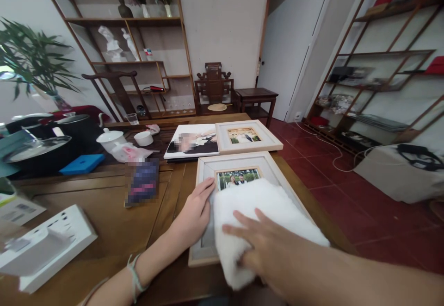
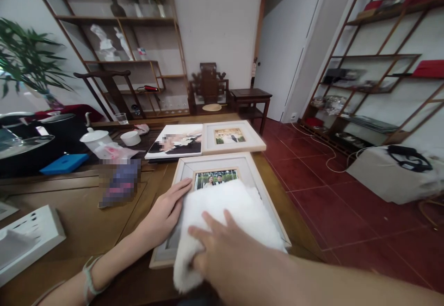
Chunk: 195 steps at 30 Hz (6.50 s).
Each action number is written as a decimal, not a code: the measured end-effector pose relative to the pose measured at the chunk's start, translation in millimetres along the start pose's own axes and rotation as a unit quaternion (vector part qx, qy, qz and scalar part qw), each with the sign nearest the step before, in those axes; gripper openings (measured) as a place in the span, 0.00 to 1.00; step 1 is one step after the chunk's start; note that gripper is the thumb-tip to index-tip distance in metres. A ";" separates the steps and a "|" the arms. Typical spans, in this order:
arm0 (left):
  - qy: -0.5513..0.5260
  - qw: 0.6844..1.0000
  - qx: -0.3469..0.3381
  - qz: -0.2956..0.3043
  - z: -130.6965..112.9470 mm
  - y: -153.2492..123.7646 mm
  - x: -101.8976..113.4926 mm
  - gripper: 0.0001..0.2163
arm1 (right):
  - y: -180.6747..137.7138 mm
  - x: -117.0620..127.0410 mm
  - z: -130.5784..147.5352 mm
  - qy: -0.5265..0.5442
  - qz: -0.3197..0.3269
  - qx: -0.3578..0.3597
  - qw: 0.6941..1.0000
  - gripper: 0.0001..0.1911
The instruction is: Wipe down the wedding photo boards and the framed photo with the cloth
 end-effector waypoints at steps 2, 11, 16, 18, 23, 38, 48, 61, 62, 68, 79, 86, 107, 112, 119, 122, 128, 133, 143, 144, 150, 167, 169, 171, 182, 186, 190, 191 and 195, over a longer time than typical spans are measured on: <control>-0.001 1.000 -0.002 0.001 0.7 0.3 -0.8 0.20 | -6.0 -5.4 9.5 0.023 0.020 0.001 1.000 0.10; -0.070 0.997 -0.015 -0.043 -9.1 -0.9 10.3 0.17 | 6.3 3.6 -48.6 0.032 -0.102 -0.118 0.987 0.24; -0.142 0.985 0.034 -0.088 -8.5 -3.9 24.7 0.17 | 38.8 13.6 -57.1 0.005 -0.119 -0.093 0.989 0.22; -0.166 0.979 0.041 -0.108 -7.5 -5.3 29.0 0.17 | 45.1 13.5 -41.4 -0.014 -0.107 -0.047 0.993 0.19; -0.170 0.977 0.072 -0.104 -2.4 -5.8 25.6 0.17 | 29.3 2.7 -6.1 -0.031 -0.053 0.034 0.998 0.10; 0.015 0.999 0.034 -0.008 -2.2 -0.7 6.5 0.17 | -72.6 89.6 -131.2 0.398 -0.339 -0.167 0.836 0.24; 0.032 0.999 0.022 0.016 -9.3 -2.6 1.6 0.21 | 19.3 120.0 -108.6 -0.152 -0.346 -0.074 0.923 0.18; 0.030 0.999 0.005 0.009 -9.3 -0.4 1.7 0.22 | 47.2 31.0 -115.3 -0.176 -0.088 0.047 0.979 0.17; 0.032 0.999 0.006 0.009 -7.9 -0.8 0.5 0.22 | 38.2 32.4 -118.7 -0.173 -0.085 0.039 0.981 0.18; 0.024 1.000 0.002 0.003 -6.4 -0.9 -0.6 0.21 | -13.4 47.1 -140.9 -0.152 -0.061 -0.044 0.985 0.24; 0.020 1.000 0.007 0.006 -5.6 -2.6 0.2 0.22 | -29.1 83.7 -165.0 -0.215 -0.190 -0.132 0.949 0.21; 0.029 0.999 0.006 0.014 -4.7 -2.8 -2.0 0.21 | -0.5 33.3 -152.1 -0.183 -0.165 -0.117 0.962 0.24; 0.048 0.998 -0.027 0.009 -5.9 -2.7 -2.8 0.20 | -36.0 12.7 -77.3 -0.090 -0.184 -0.127 0.971 0.19; 0.046 0.999 -0.018 0.004 -5.6 -1.8 -1.2 0.20 | -9.4 35.6 -130.2 -0.142 -0.215 -0.132 0.957 0.21; 0.043 0.999 -0.008 0.009 -5.4 -2.4 -1.7 0.20 | 2.0 26.1 -119.6 -0.132 -0.128 -0.115 0.976 0.23; 0.044 0.999 -0.011 0.002 -4.8 -3.0 -2.2 0.20 | -18.8 21.4 -87.0 -0.093 -0.094 -0.119 0.984 0.22; 0.047 0.999 -0.004 0.004 -3.4 -3.0 -5.2 0.20 | -56.1 22.7 -11.3 -0.063 -0.068 -0.035 0.995 0.08; 0.047 0.999 -0.008 0.005 -5.8 -2.5 -3.1 0.20 | -50.2 10.2 -18.8 -0.029 -0.125 -0.068 0.989 0.13; 0.056 0.998 0.004 0.022 -6.3 -1.7 -0.9 0.20 | 6.1 37.9 -137.1 -0.097 -0.204 -0.127 0.966 0.23; 0.055 0.998 0.005 0.022 -5.9 -1.8 -0.8 0.20 | 10.7 39.0 -141.9 -0.101 -0.194 -0.127 0.967 0.23; 0.053 0.998 0.006 0.019 -5.4 -0.5 -1.4 0.20 | -0.3 23.3 -106.8 -0.080 -0.105 -0.117 0.984 0.26; 0.041 0.999 -0.013 0.004 -7.3 7.0 3.1 0.19 | -24.5 16.7 -94.2 -0.086 -0.195 -0.127 0.969 0.22; 0.045 0.999 -0.012 0.002 -7.5 8.3 3.7 0.19 | -12.9 26.6 -116.4 -0.103 -0.201 -0.132 0.965 0.23; 0.047 0.999 -0.012 0.001 -7.7 8.9 4.0 0.19 | -1.4 33.5 -131.7 -0.110 -0.191 -0.134 0.966 0.24; 0.020 1.000 -0.001 -0.013 -5.6 6.9 2.5 0.19 | -31.5 9.8 -48.9 -0.025 -0.060 -0.083 0.994 0.18; 0.025 1.000 -0.001 -0.010 -4.6 6.5 0.9 0.19 | -42.7 -4.6 -12.8 0.002 -0.078 -0.013 0.997 0.09; 0.039 0.999 -0.003 0.007 -4.9 6.7 -0.6 0.20 | -34.3 -4.5 -25.2 0.016 -0.114 -0.030 0.993 0.13; 0.041 0.999 -0.004 0.010 -5.4 6.8 -0.5 0.20 | -30.3 -2.5 -34.8 0.014 -0.118 -0.043 0.992 0.16; 0.042 0.999 -0.012 0.008 -7.6 6.6 2.5 0.19 | -9.9 15.3 -83.3 -0.050 -0.158 -0.080 0.983 0.22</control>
Point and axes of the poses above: each hand's wrist, its own y-axis towards the middle knuckle, its own x-axis out of the back of the hand, z = x × y, the point moved 8 cm from there along y, towards the middle knuckle, and after that the axes turned 5 degrees about y, right-handed, at the moved point
